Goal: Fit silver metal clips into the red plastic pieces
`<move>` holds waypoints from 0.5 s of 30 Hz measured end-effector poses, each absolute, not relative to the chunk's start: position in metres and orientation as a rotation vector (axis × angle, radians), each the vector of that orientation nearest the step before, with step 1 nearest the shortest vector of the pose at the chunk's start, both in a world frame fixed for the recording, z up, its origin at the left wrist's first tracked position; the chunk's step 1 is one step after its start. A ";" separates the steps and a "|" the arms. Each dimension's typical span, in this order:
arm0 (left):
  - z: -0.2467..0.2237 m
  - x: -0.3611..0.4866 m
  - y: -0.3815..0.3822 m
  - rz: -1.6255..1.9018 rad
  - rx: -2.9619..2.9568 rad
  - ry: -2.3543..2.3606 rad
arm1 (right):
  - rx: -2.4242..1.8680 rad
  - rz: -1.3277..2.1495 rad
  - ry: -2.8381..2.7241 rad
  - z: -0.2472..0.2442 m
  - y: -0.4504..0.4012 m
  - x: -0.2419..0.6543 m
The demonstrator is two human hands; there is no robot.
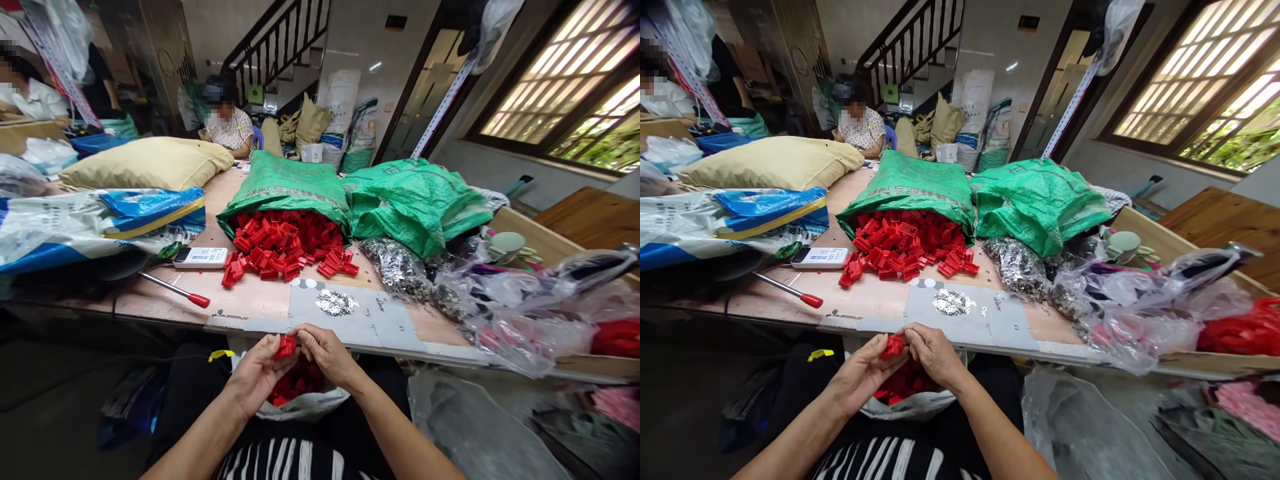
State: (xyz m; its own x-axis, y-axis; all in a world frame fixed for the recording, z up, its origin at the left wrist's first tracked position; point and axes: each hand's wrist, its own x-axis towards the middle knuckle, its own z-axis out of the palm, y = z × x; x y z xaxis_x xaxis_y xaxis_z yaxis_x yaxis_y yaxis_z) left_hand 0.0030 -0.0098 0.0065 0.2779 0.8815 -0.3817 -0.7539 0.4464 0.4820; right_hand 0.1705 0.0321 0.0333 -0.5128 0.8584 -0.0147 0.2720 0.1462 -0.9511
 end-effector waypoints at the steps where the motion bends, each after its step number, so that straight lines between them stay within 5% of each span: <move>1: 0.002 0.000 -0.010 1.115 0.304 0.720 | -1.085 1.370 -1.887 0.032 0.035 0.170; 7: -0.029 -0.017 -0.010 1.134 0.705 1.127 | -1.181 1.185 -2.001 0.032 0.062 0.167; 15: -0.045 -0.022 -0.011 1.164 0.586 1.105 | -1.227 0.527 -2.318 0.032 0.113 0.135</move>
State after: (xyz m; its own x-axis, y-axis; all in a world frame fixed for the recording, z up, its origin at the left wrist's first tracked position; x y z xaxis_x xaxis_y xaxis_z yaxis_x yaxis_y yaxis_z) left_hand -0.0222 -0.0113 -0.0449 -0.0034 0.9270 -0.3750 -0.4222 0.3386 0.8409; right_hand 0.1350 0.1130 0.0323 -0.4951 0.8410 0.2181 0.6639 0.5282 -0.5293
